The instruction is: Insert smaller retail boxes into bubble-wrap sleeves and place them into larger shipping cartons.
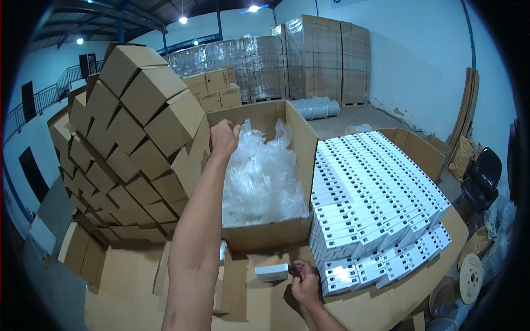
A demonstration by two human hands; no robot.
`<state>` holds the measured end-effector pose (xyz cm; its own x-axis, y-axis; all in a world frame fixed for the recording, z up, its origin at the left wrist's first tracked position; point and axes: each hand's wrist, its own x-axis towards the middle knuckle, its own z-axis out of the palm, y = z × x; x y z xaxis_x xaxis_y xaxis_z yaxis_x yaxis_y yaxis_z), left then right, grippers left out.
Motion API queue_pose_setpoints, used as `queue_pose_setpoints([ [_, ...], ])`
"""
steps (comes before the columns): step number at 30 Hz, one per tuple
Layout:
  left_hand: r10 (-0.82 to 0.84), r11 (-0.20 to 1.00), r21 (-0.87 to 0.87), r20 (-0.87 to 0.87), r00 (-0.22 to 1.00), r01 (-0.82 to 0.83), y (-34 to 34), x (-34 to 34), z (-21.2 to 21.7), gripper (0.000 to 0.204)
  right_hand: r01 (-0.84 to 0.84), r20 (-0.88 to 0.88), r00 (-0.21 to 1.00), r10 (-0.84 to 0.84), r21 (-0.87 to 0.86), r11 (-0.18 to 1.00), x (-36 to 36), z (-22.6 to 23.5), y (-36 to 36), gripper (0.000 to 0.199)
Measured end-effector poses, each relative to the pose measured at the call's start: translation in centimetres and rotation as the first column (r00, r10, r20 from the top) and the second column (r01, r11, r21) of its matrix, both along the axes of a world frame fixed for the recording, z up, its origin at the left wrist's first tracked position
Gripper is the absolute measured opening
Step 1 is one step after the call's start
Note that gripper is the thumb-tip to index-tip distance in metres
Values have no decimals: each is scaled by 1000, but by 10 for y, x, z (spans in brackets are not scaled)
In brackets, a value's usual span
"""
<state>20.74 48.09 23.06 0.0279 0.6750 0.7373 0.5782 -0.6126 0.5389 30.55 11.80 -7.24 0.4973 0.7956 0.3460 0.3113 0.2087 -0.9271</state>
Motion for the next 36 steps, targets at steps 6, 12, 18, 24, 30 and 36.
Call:
queue_pose_setpoints([
  [6,-30,986,-166,-217,976,-6,37,-1,-14,15,-29,-87,996,28,-8,1000,-3,14,-1,41],
  [12,-64,991,117,-25,998,67,35,-5,3,8,-48,-113,993,43,-46,998,-3,17,1,42],
  [18,-31,958,288,56,998,14,8,-9,36,10,-68,-146,987,62,-39,997,-5,14,0,42],
  [24,-105,973,228,265,959,44,-67,7,70,12,-38,-66,997,33,-80,996,-2,15,-6,41],
  [30,-235,967,200,475,848,156,-149,-8,61,15,-30,-59,998,31,20,999,0,-3,4,36],
  [36,-297,860,-56,754,586,507,-321,-31,-48,13,-41,-64,997,51,149,988,-8,-6,-15,36],
])
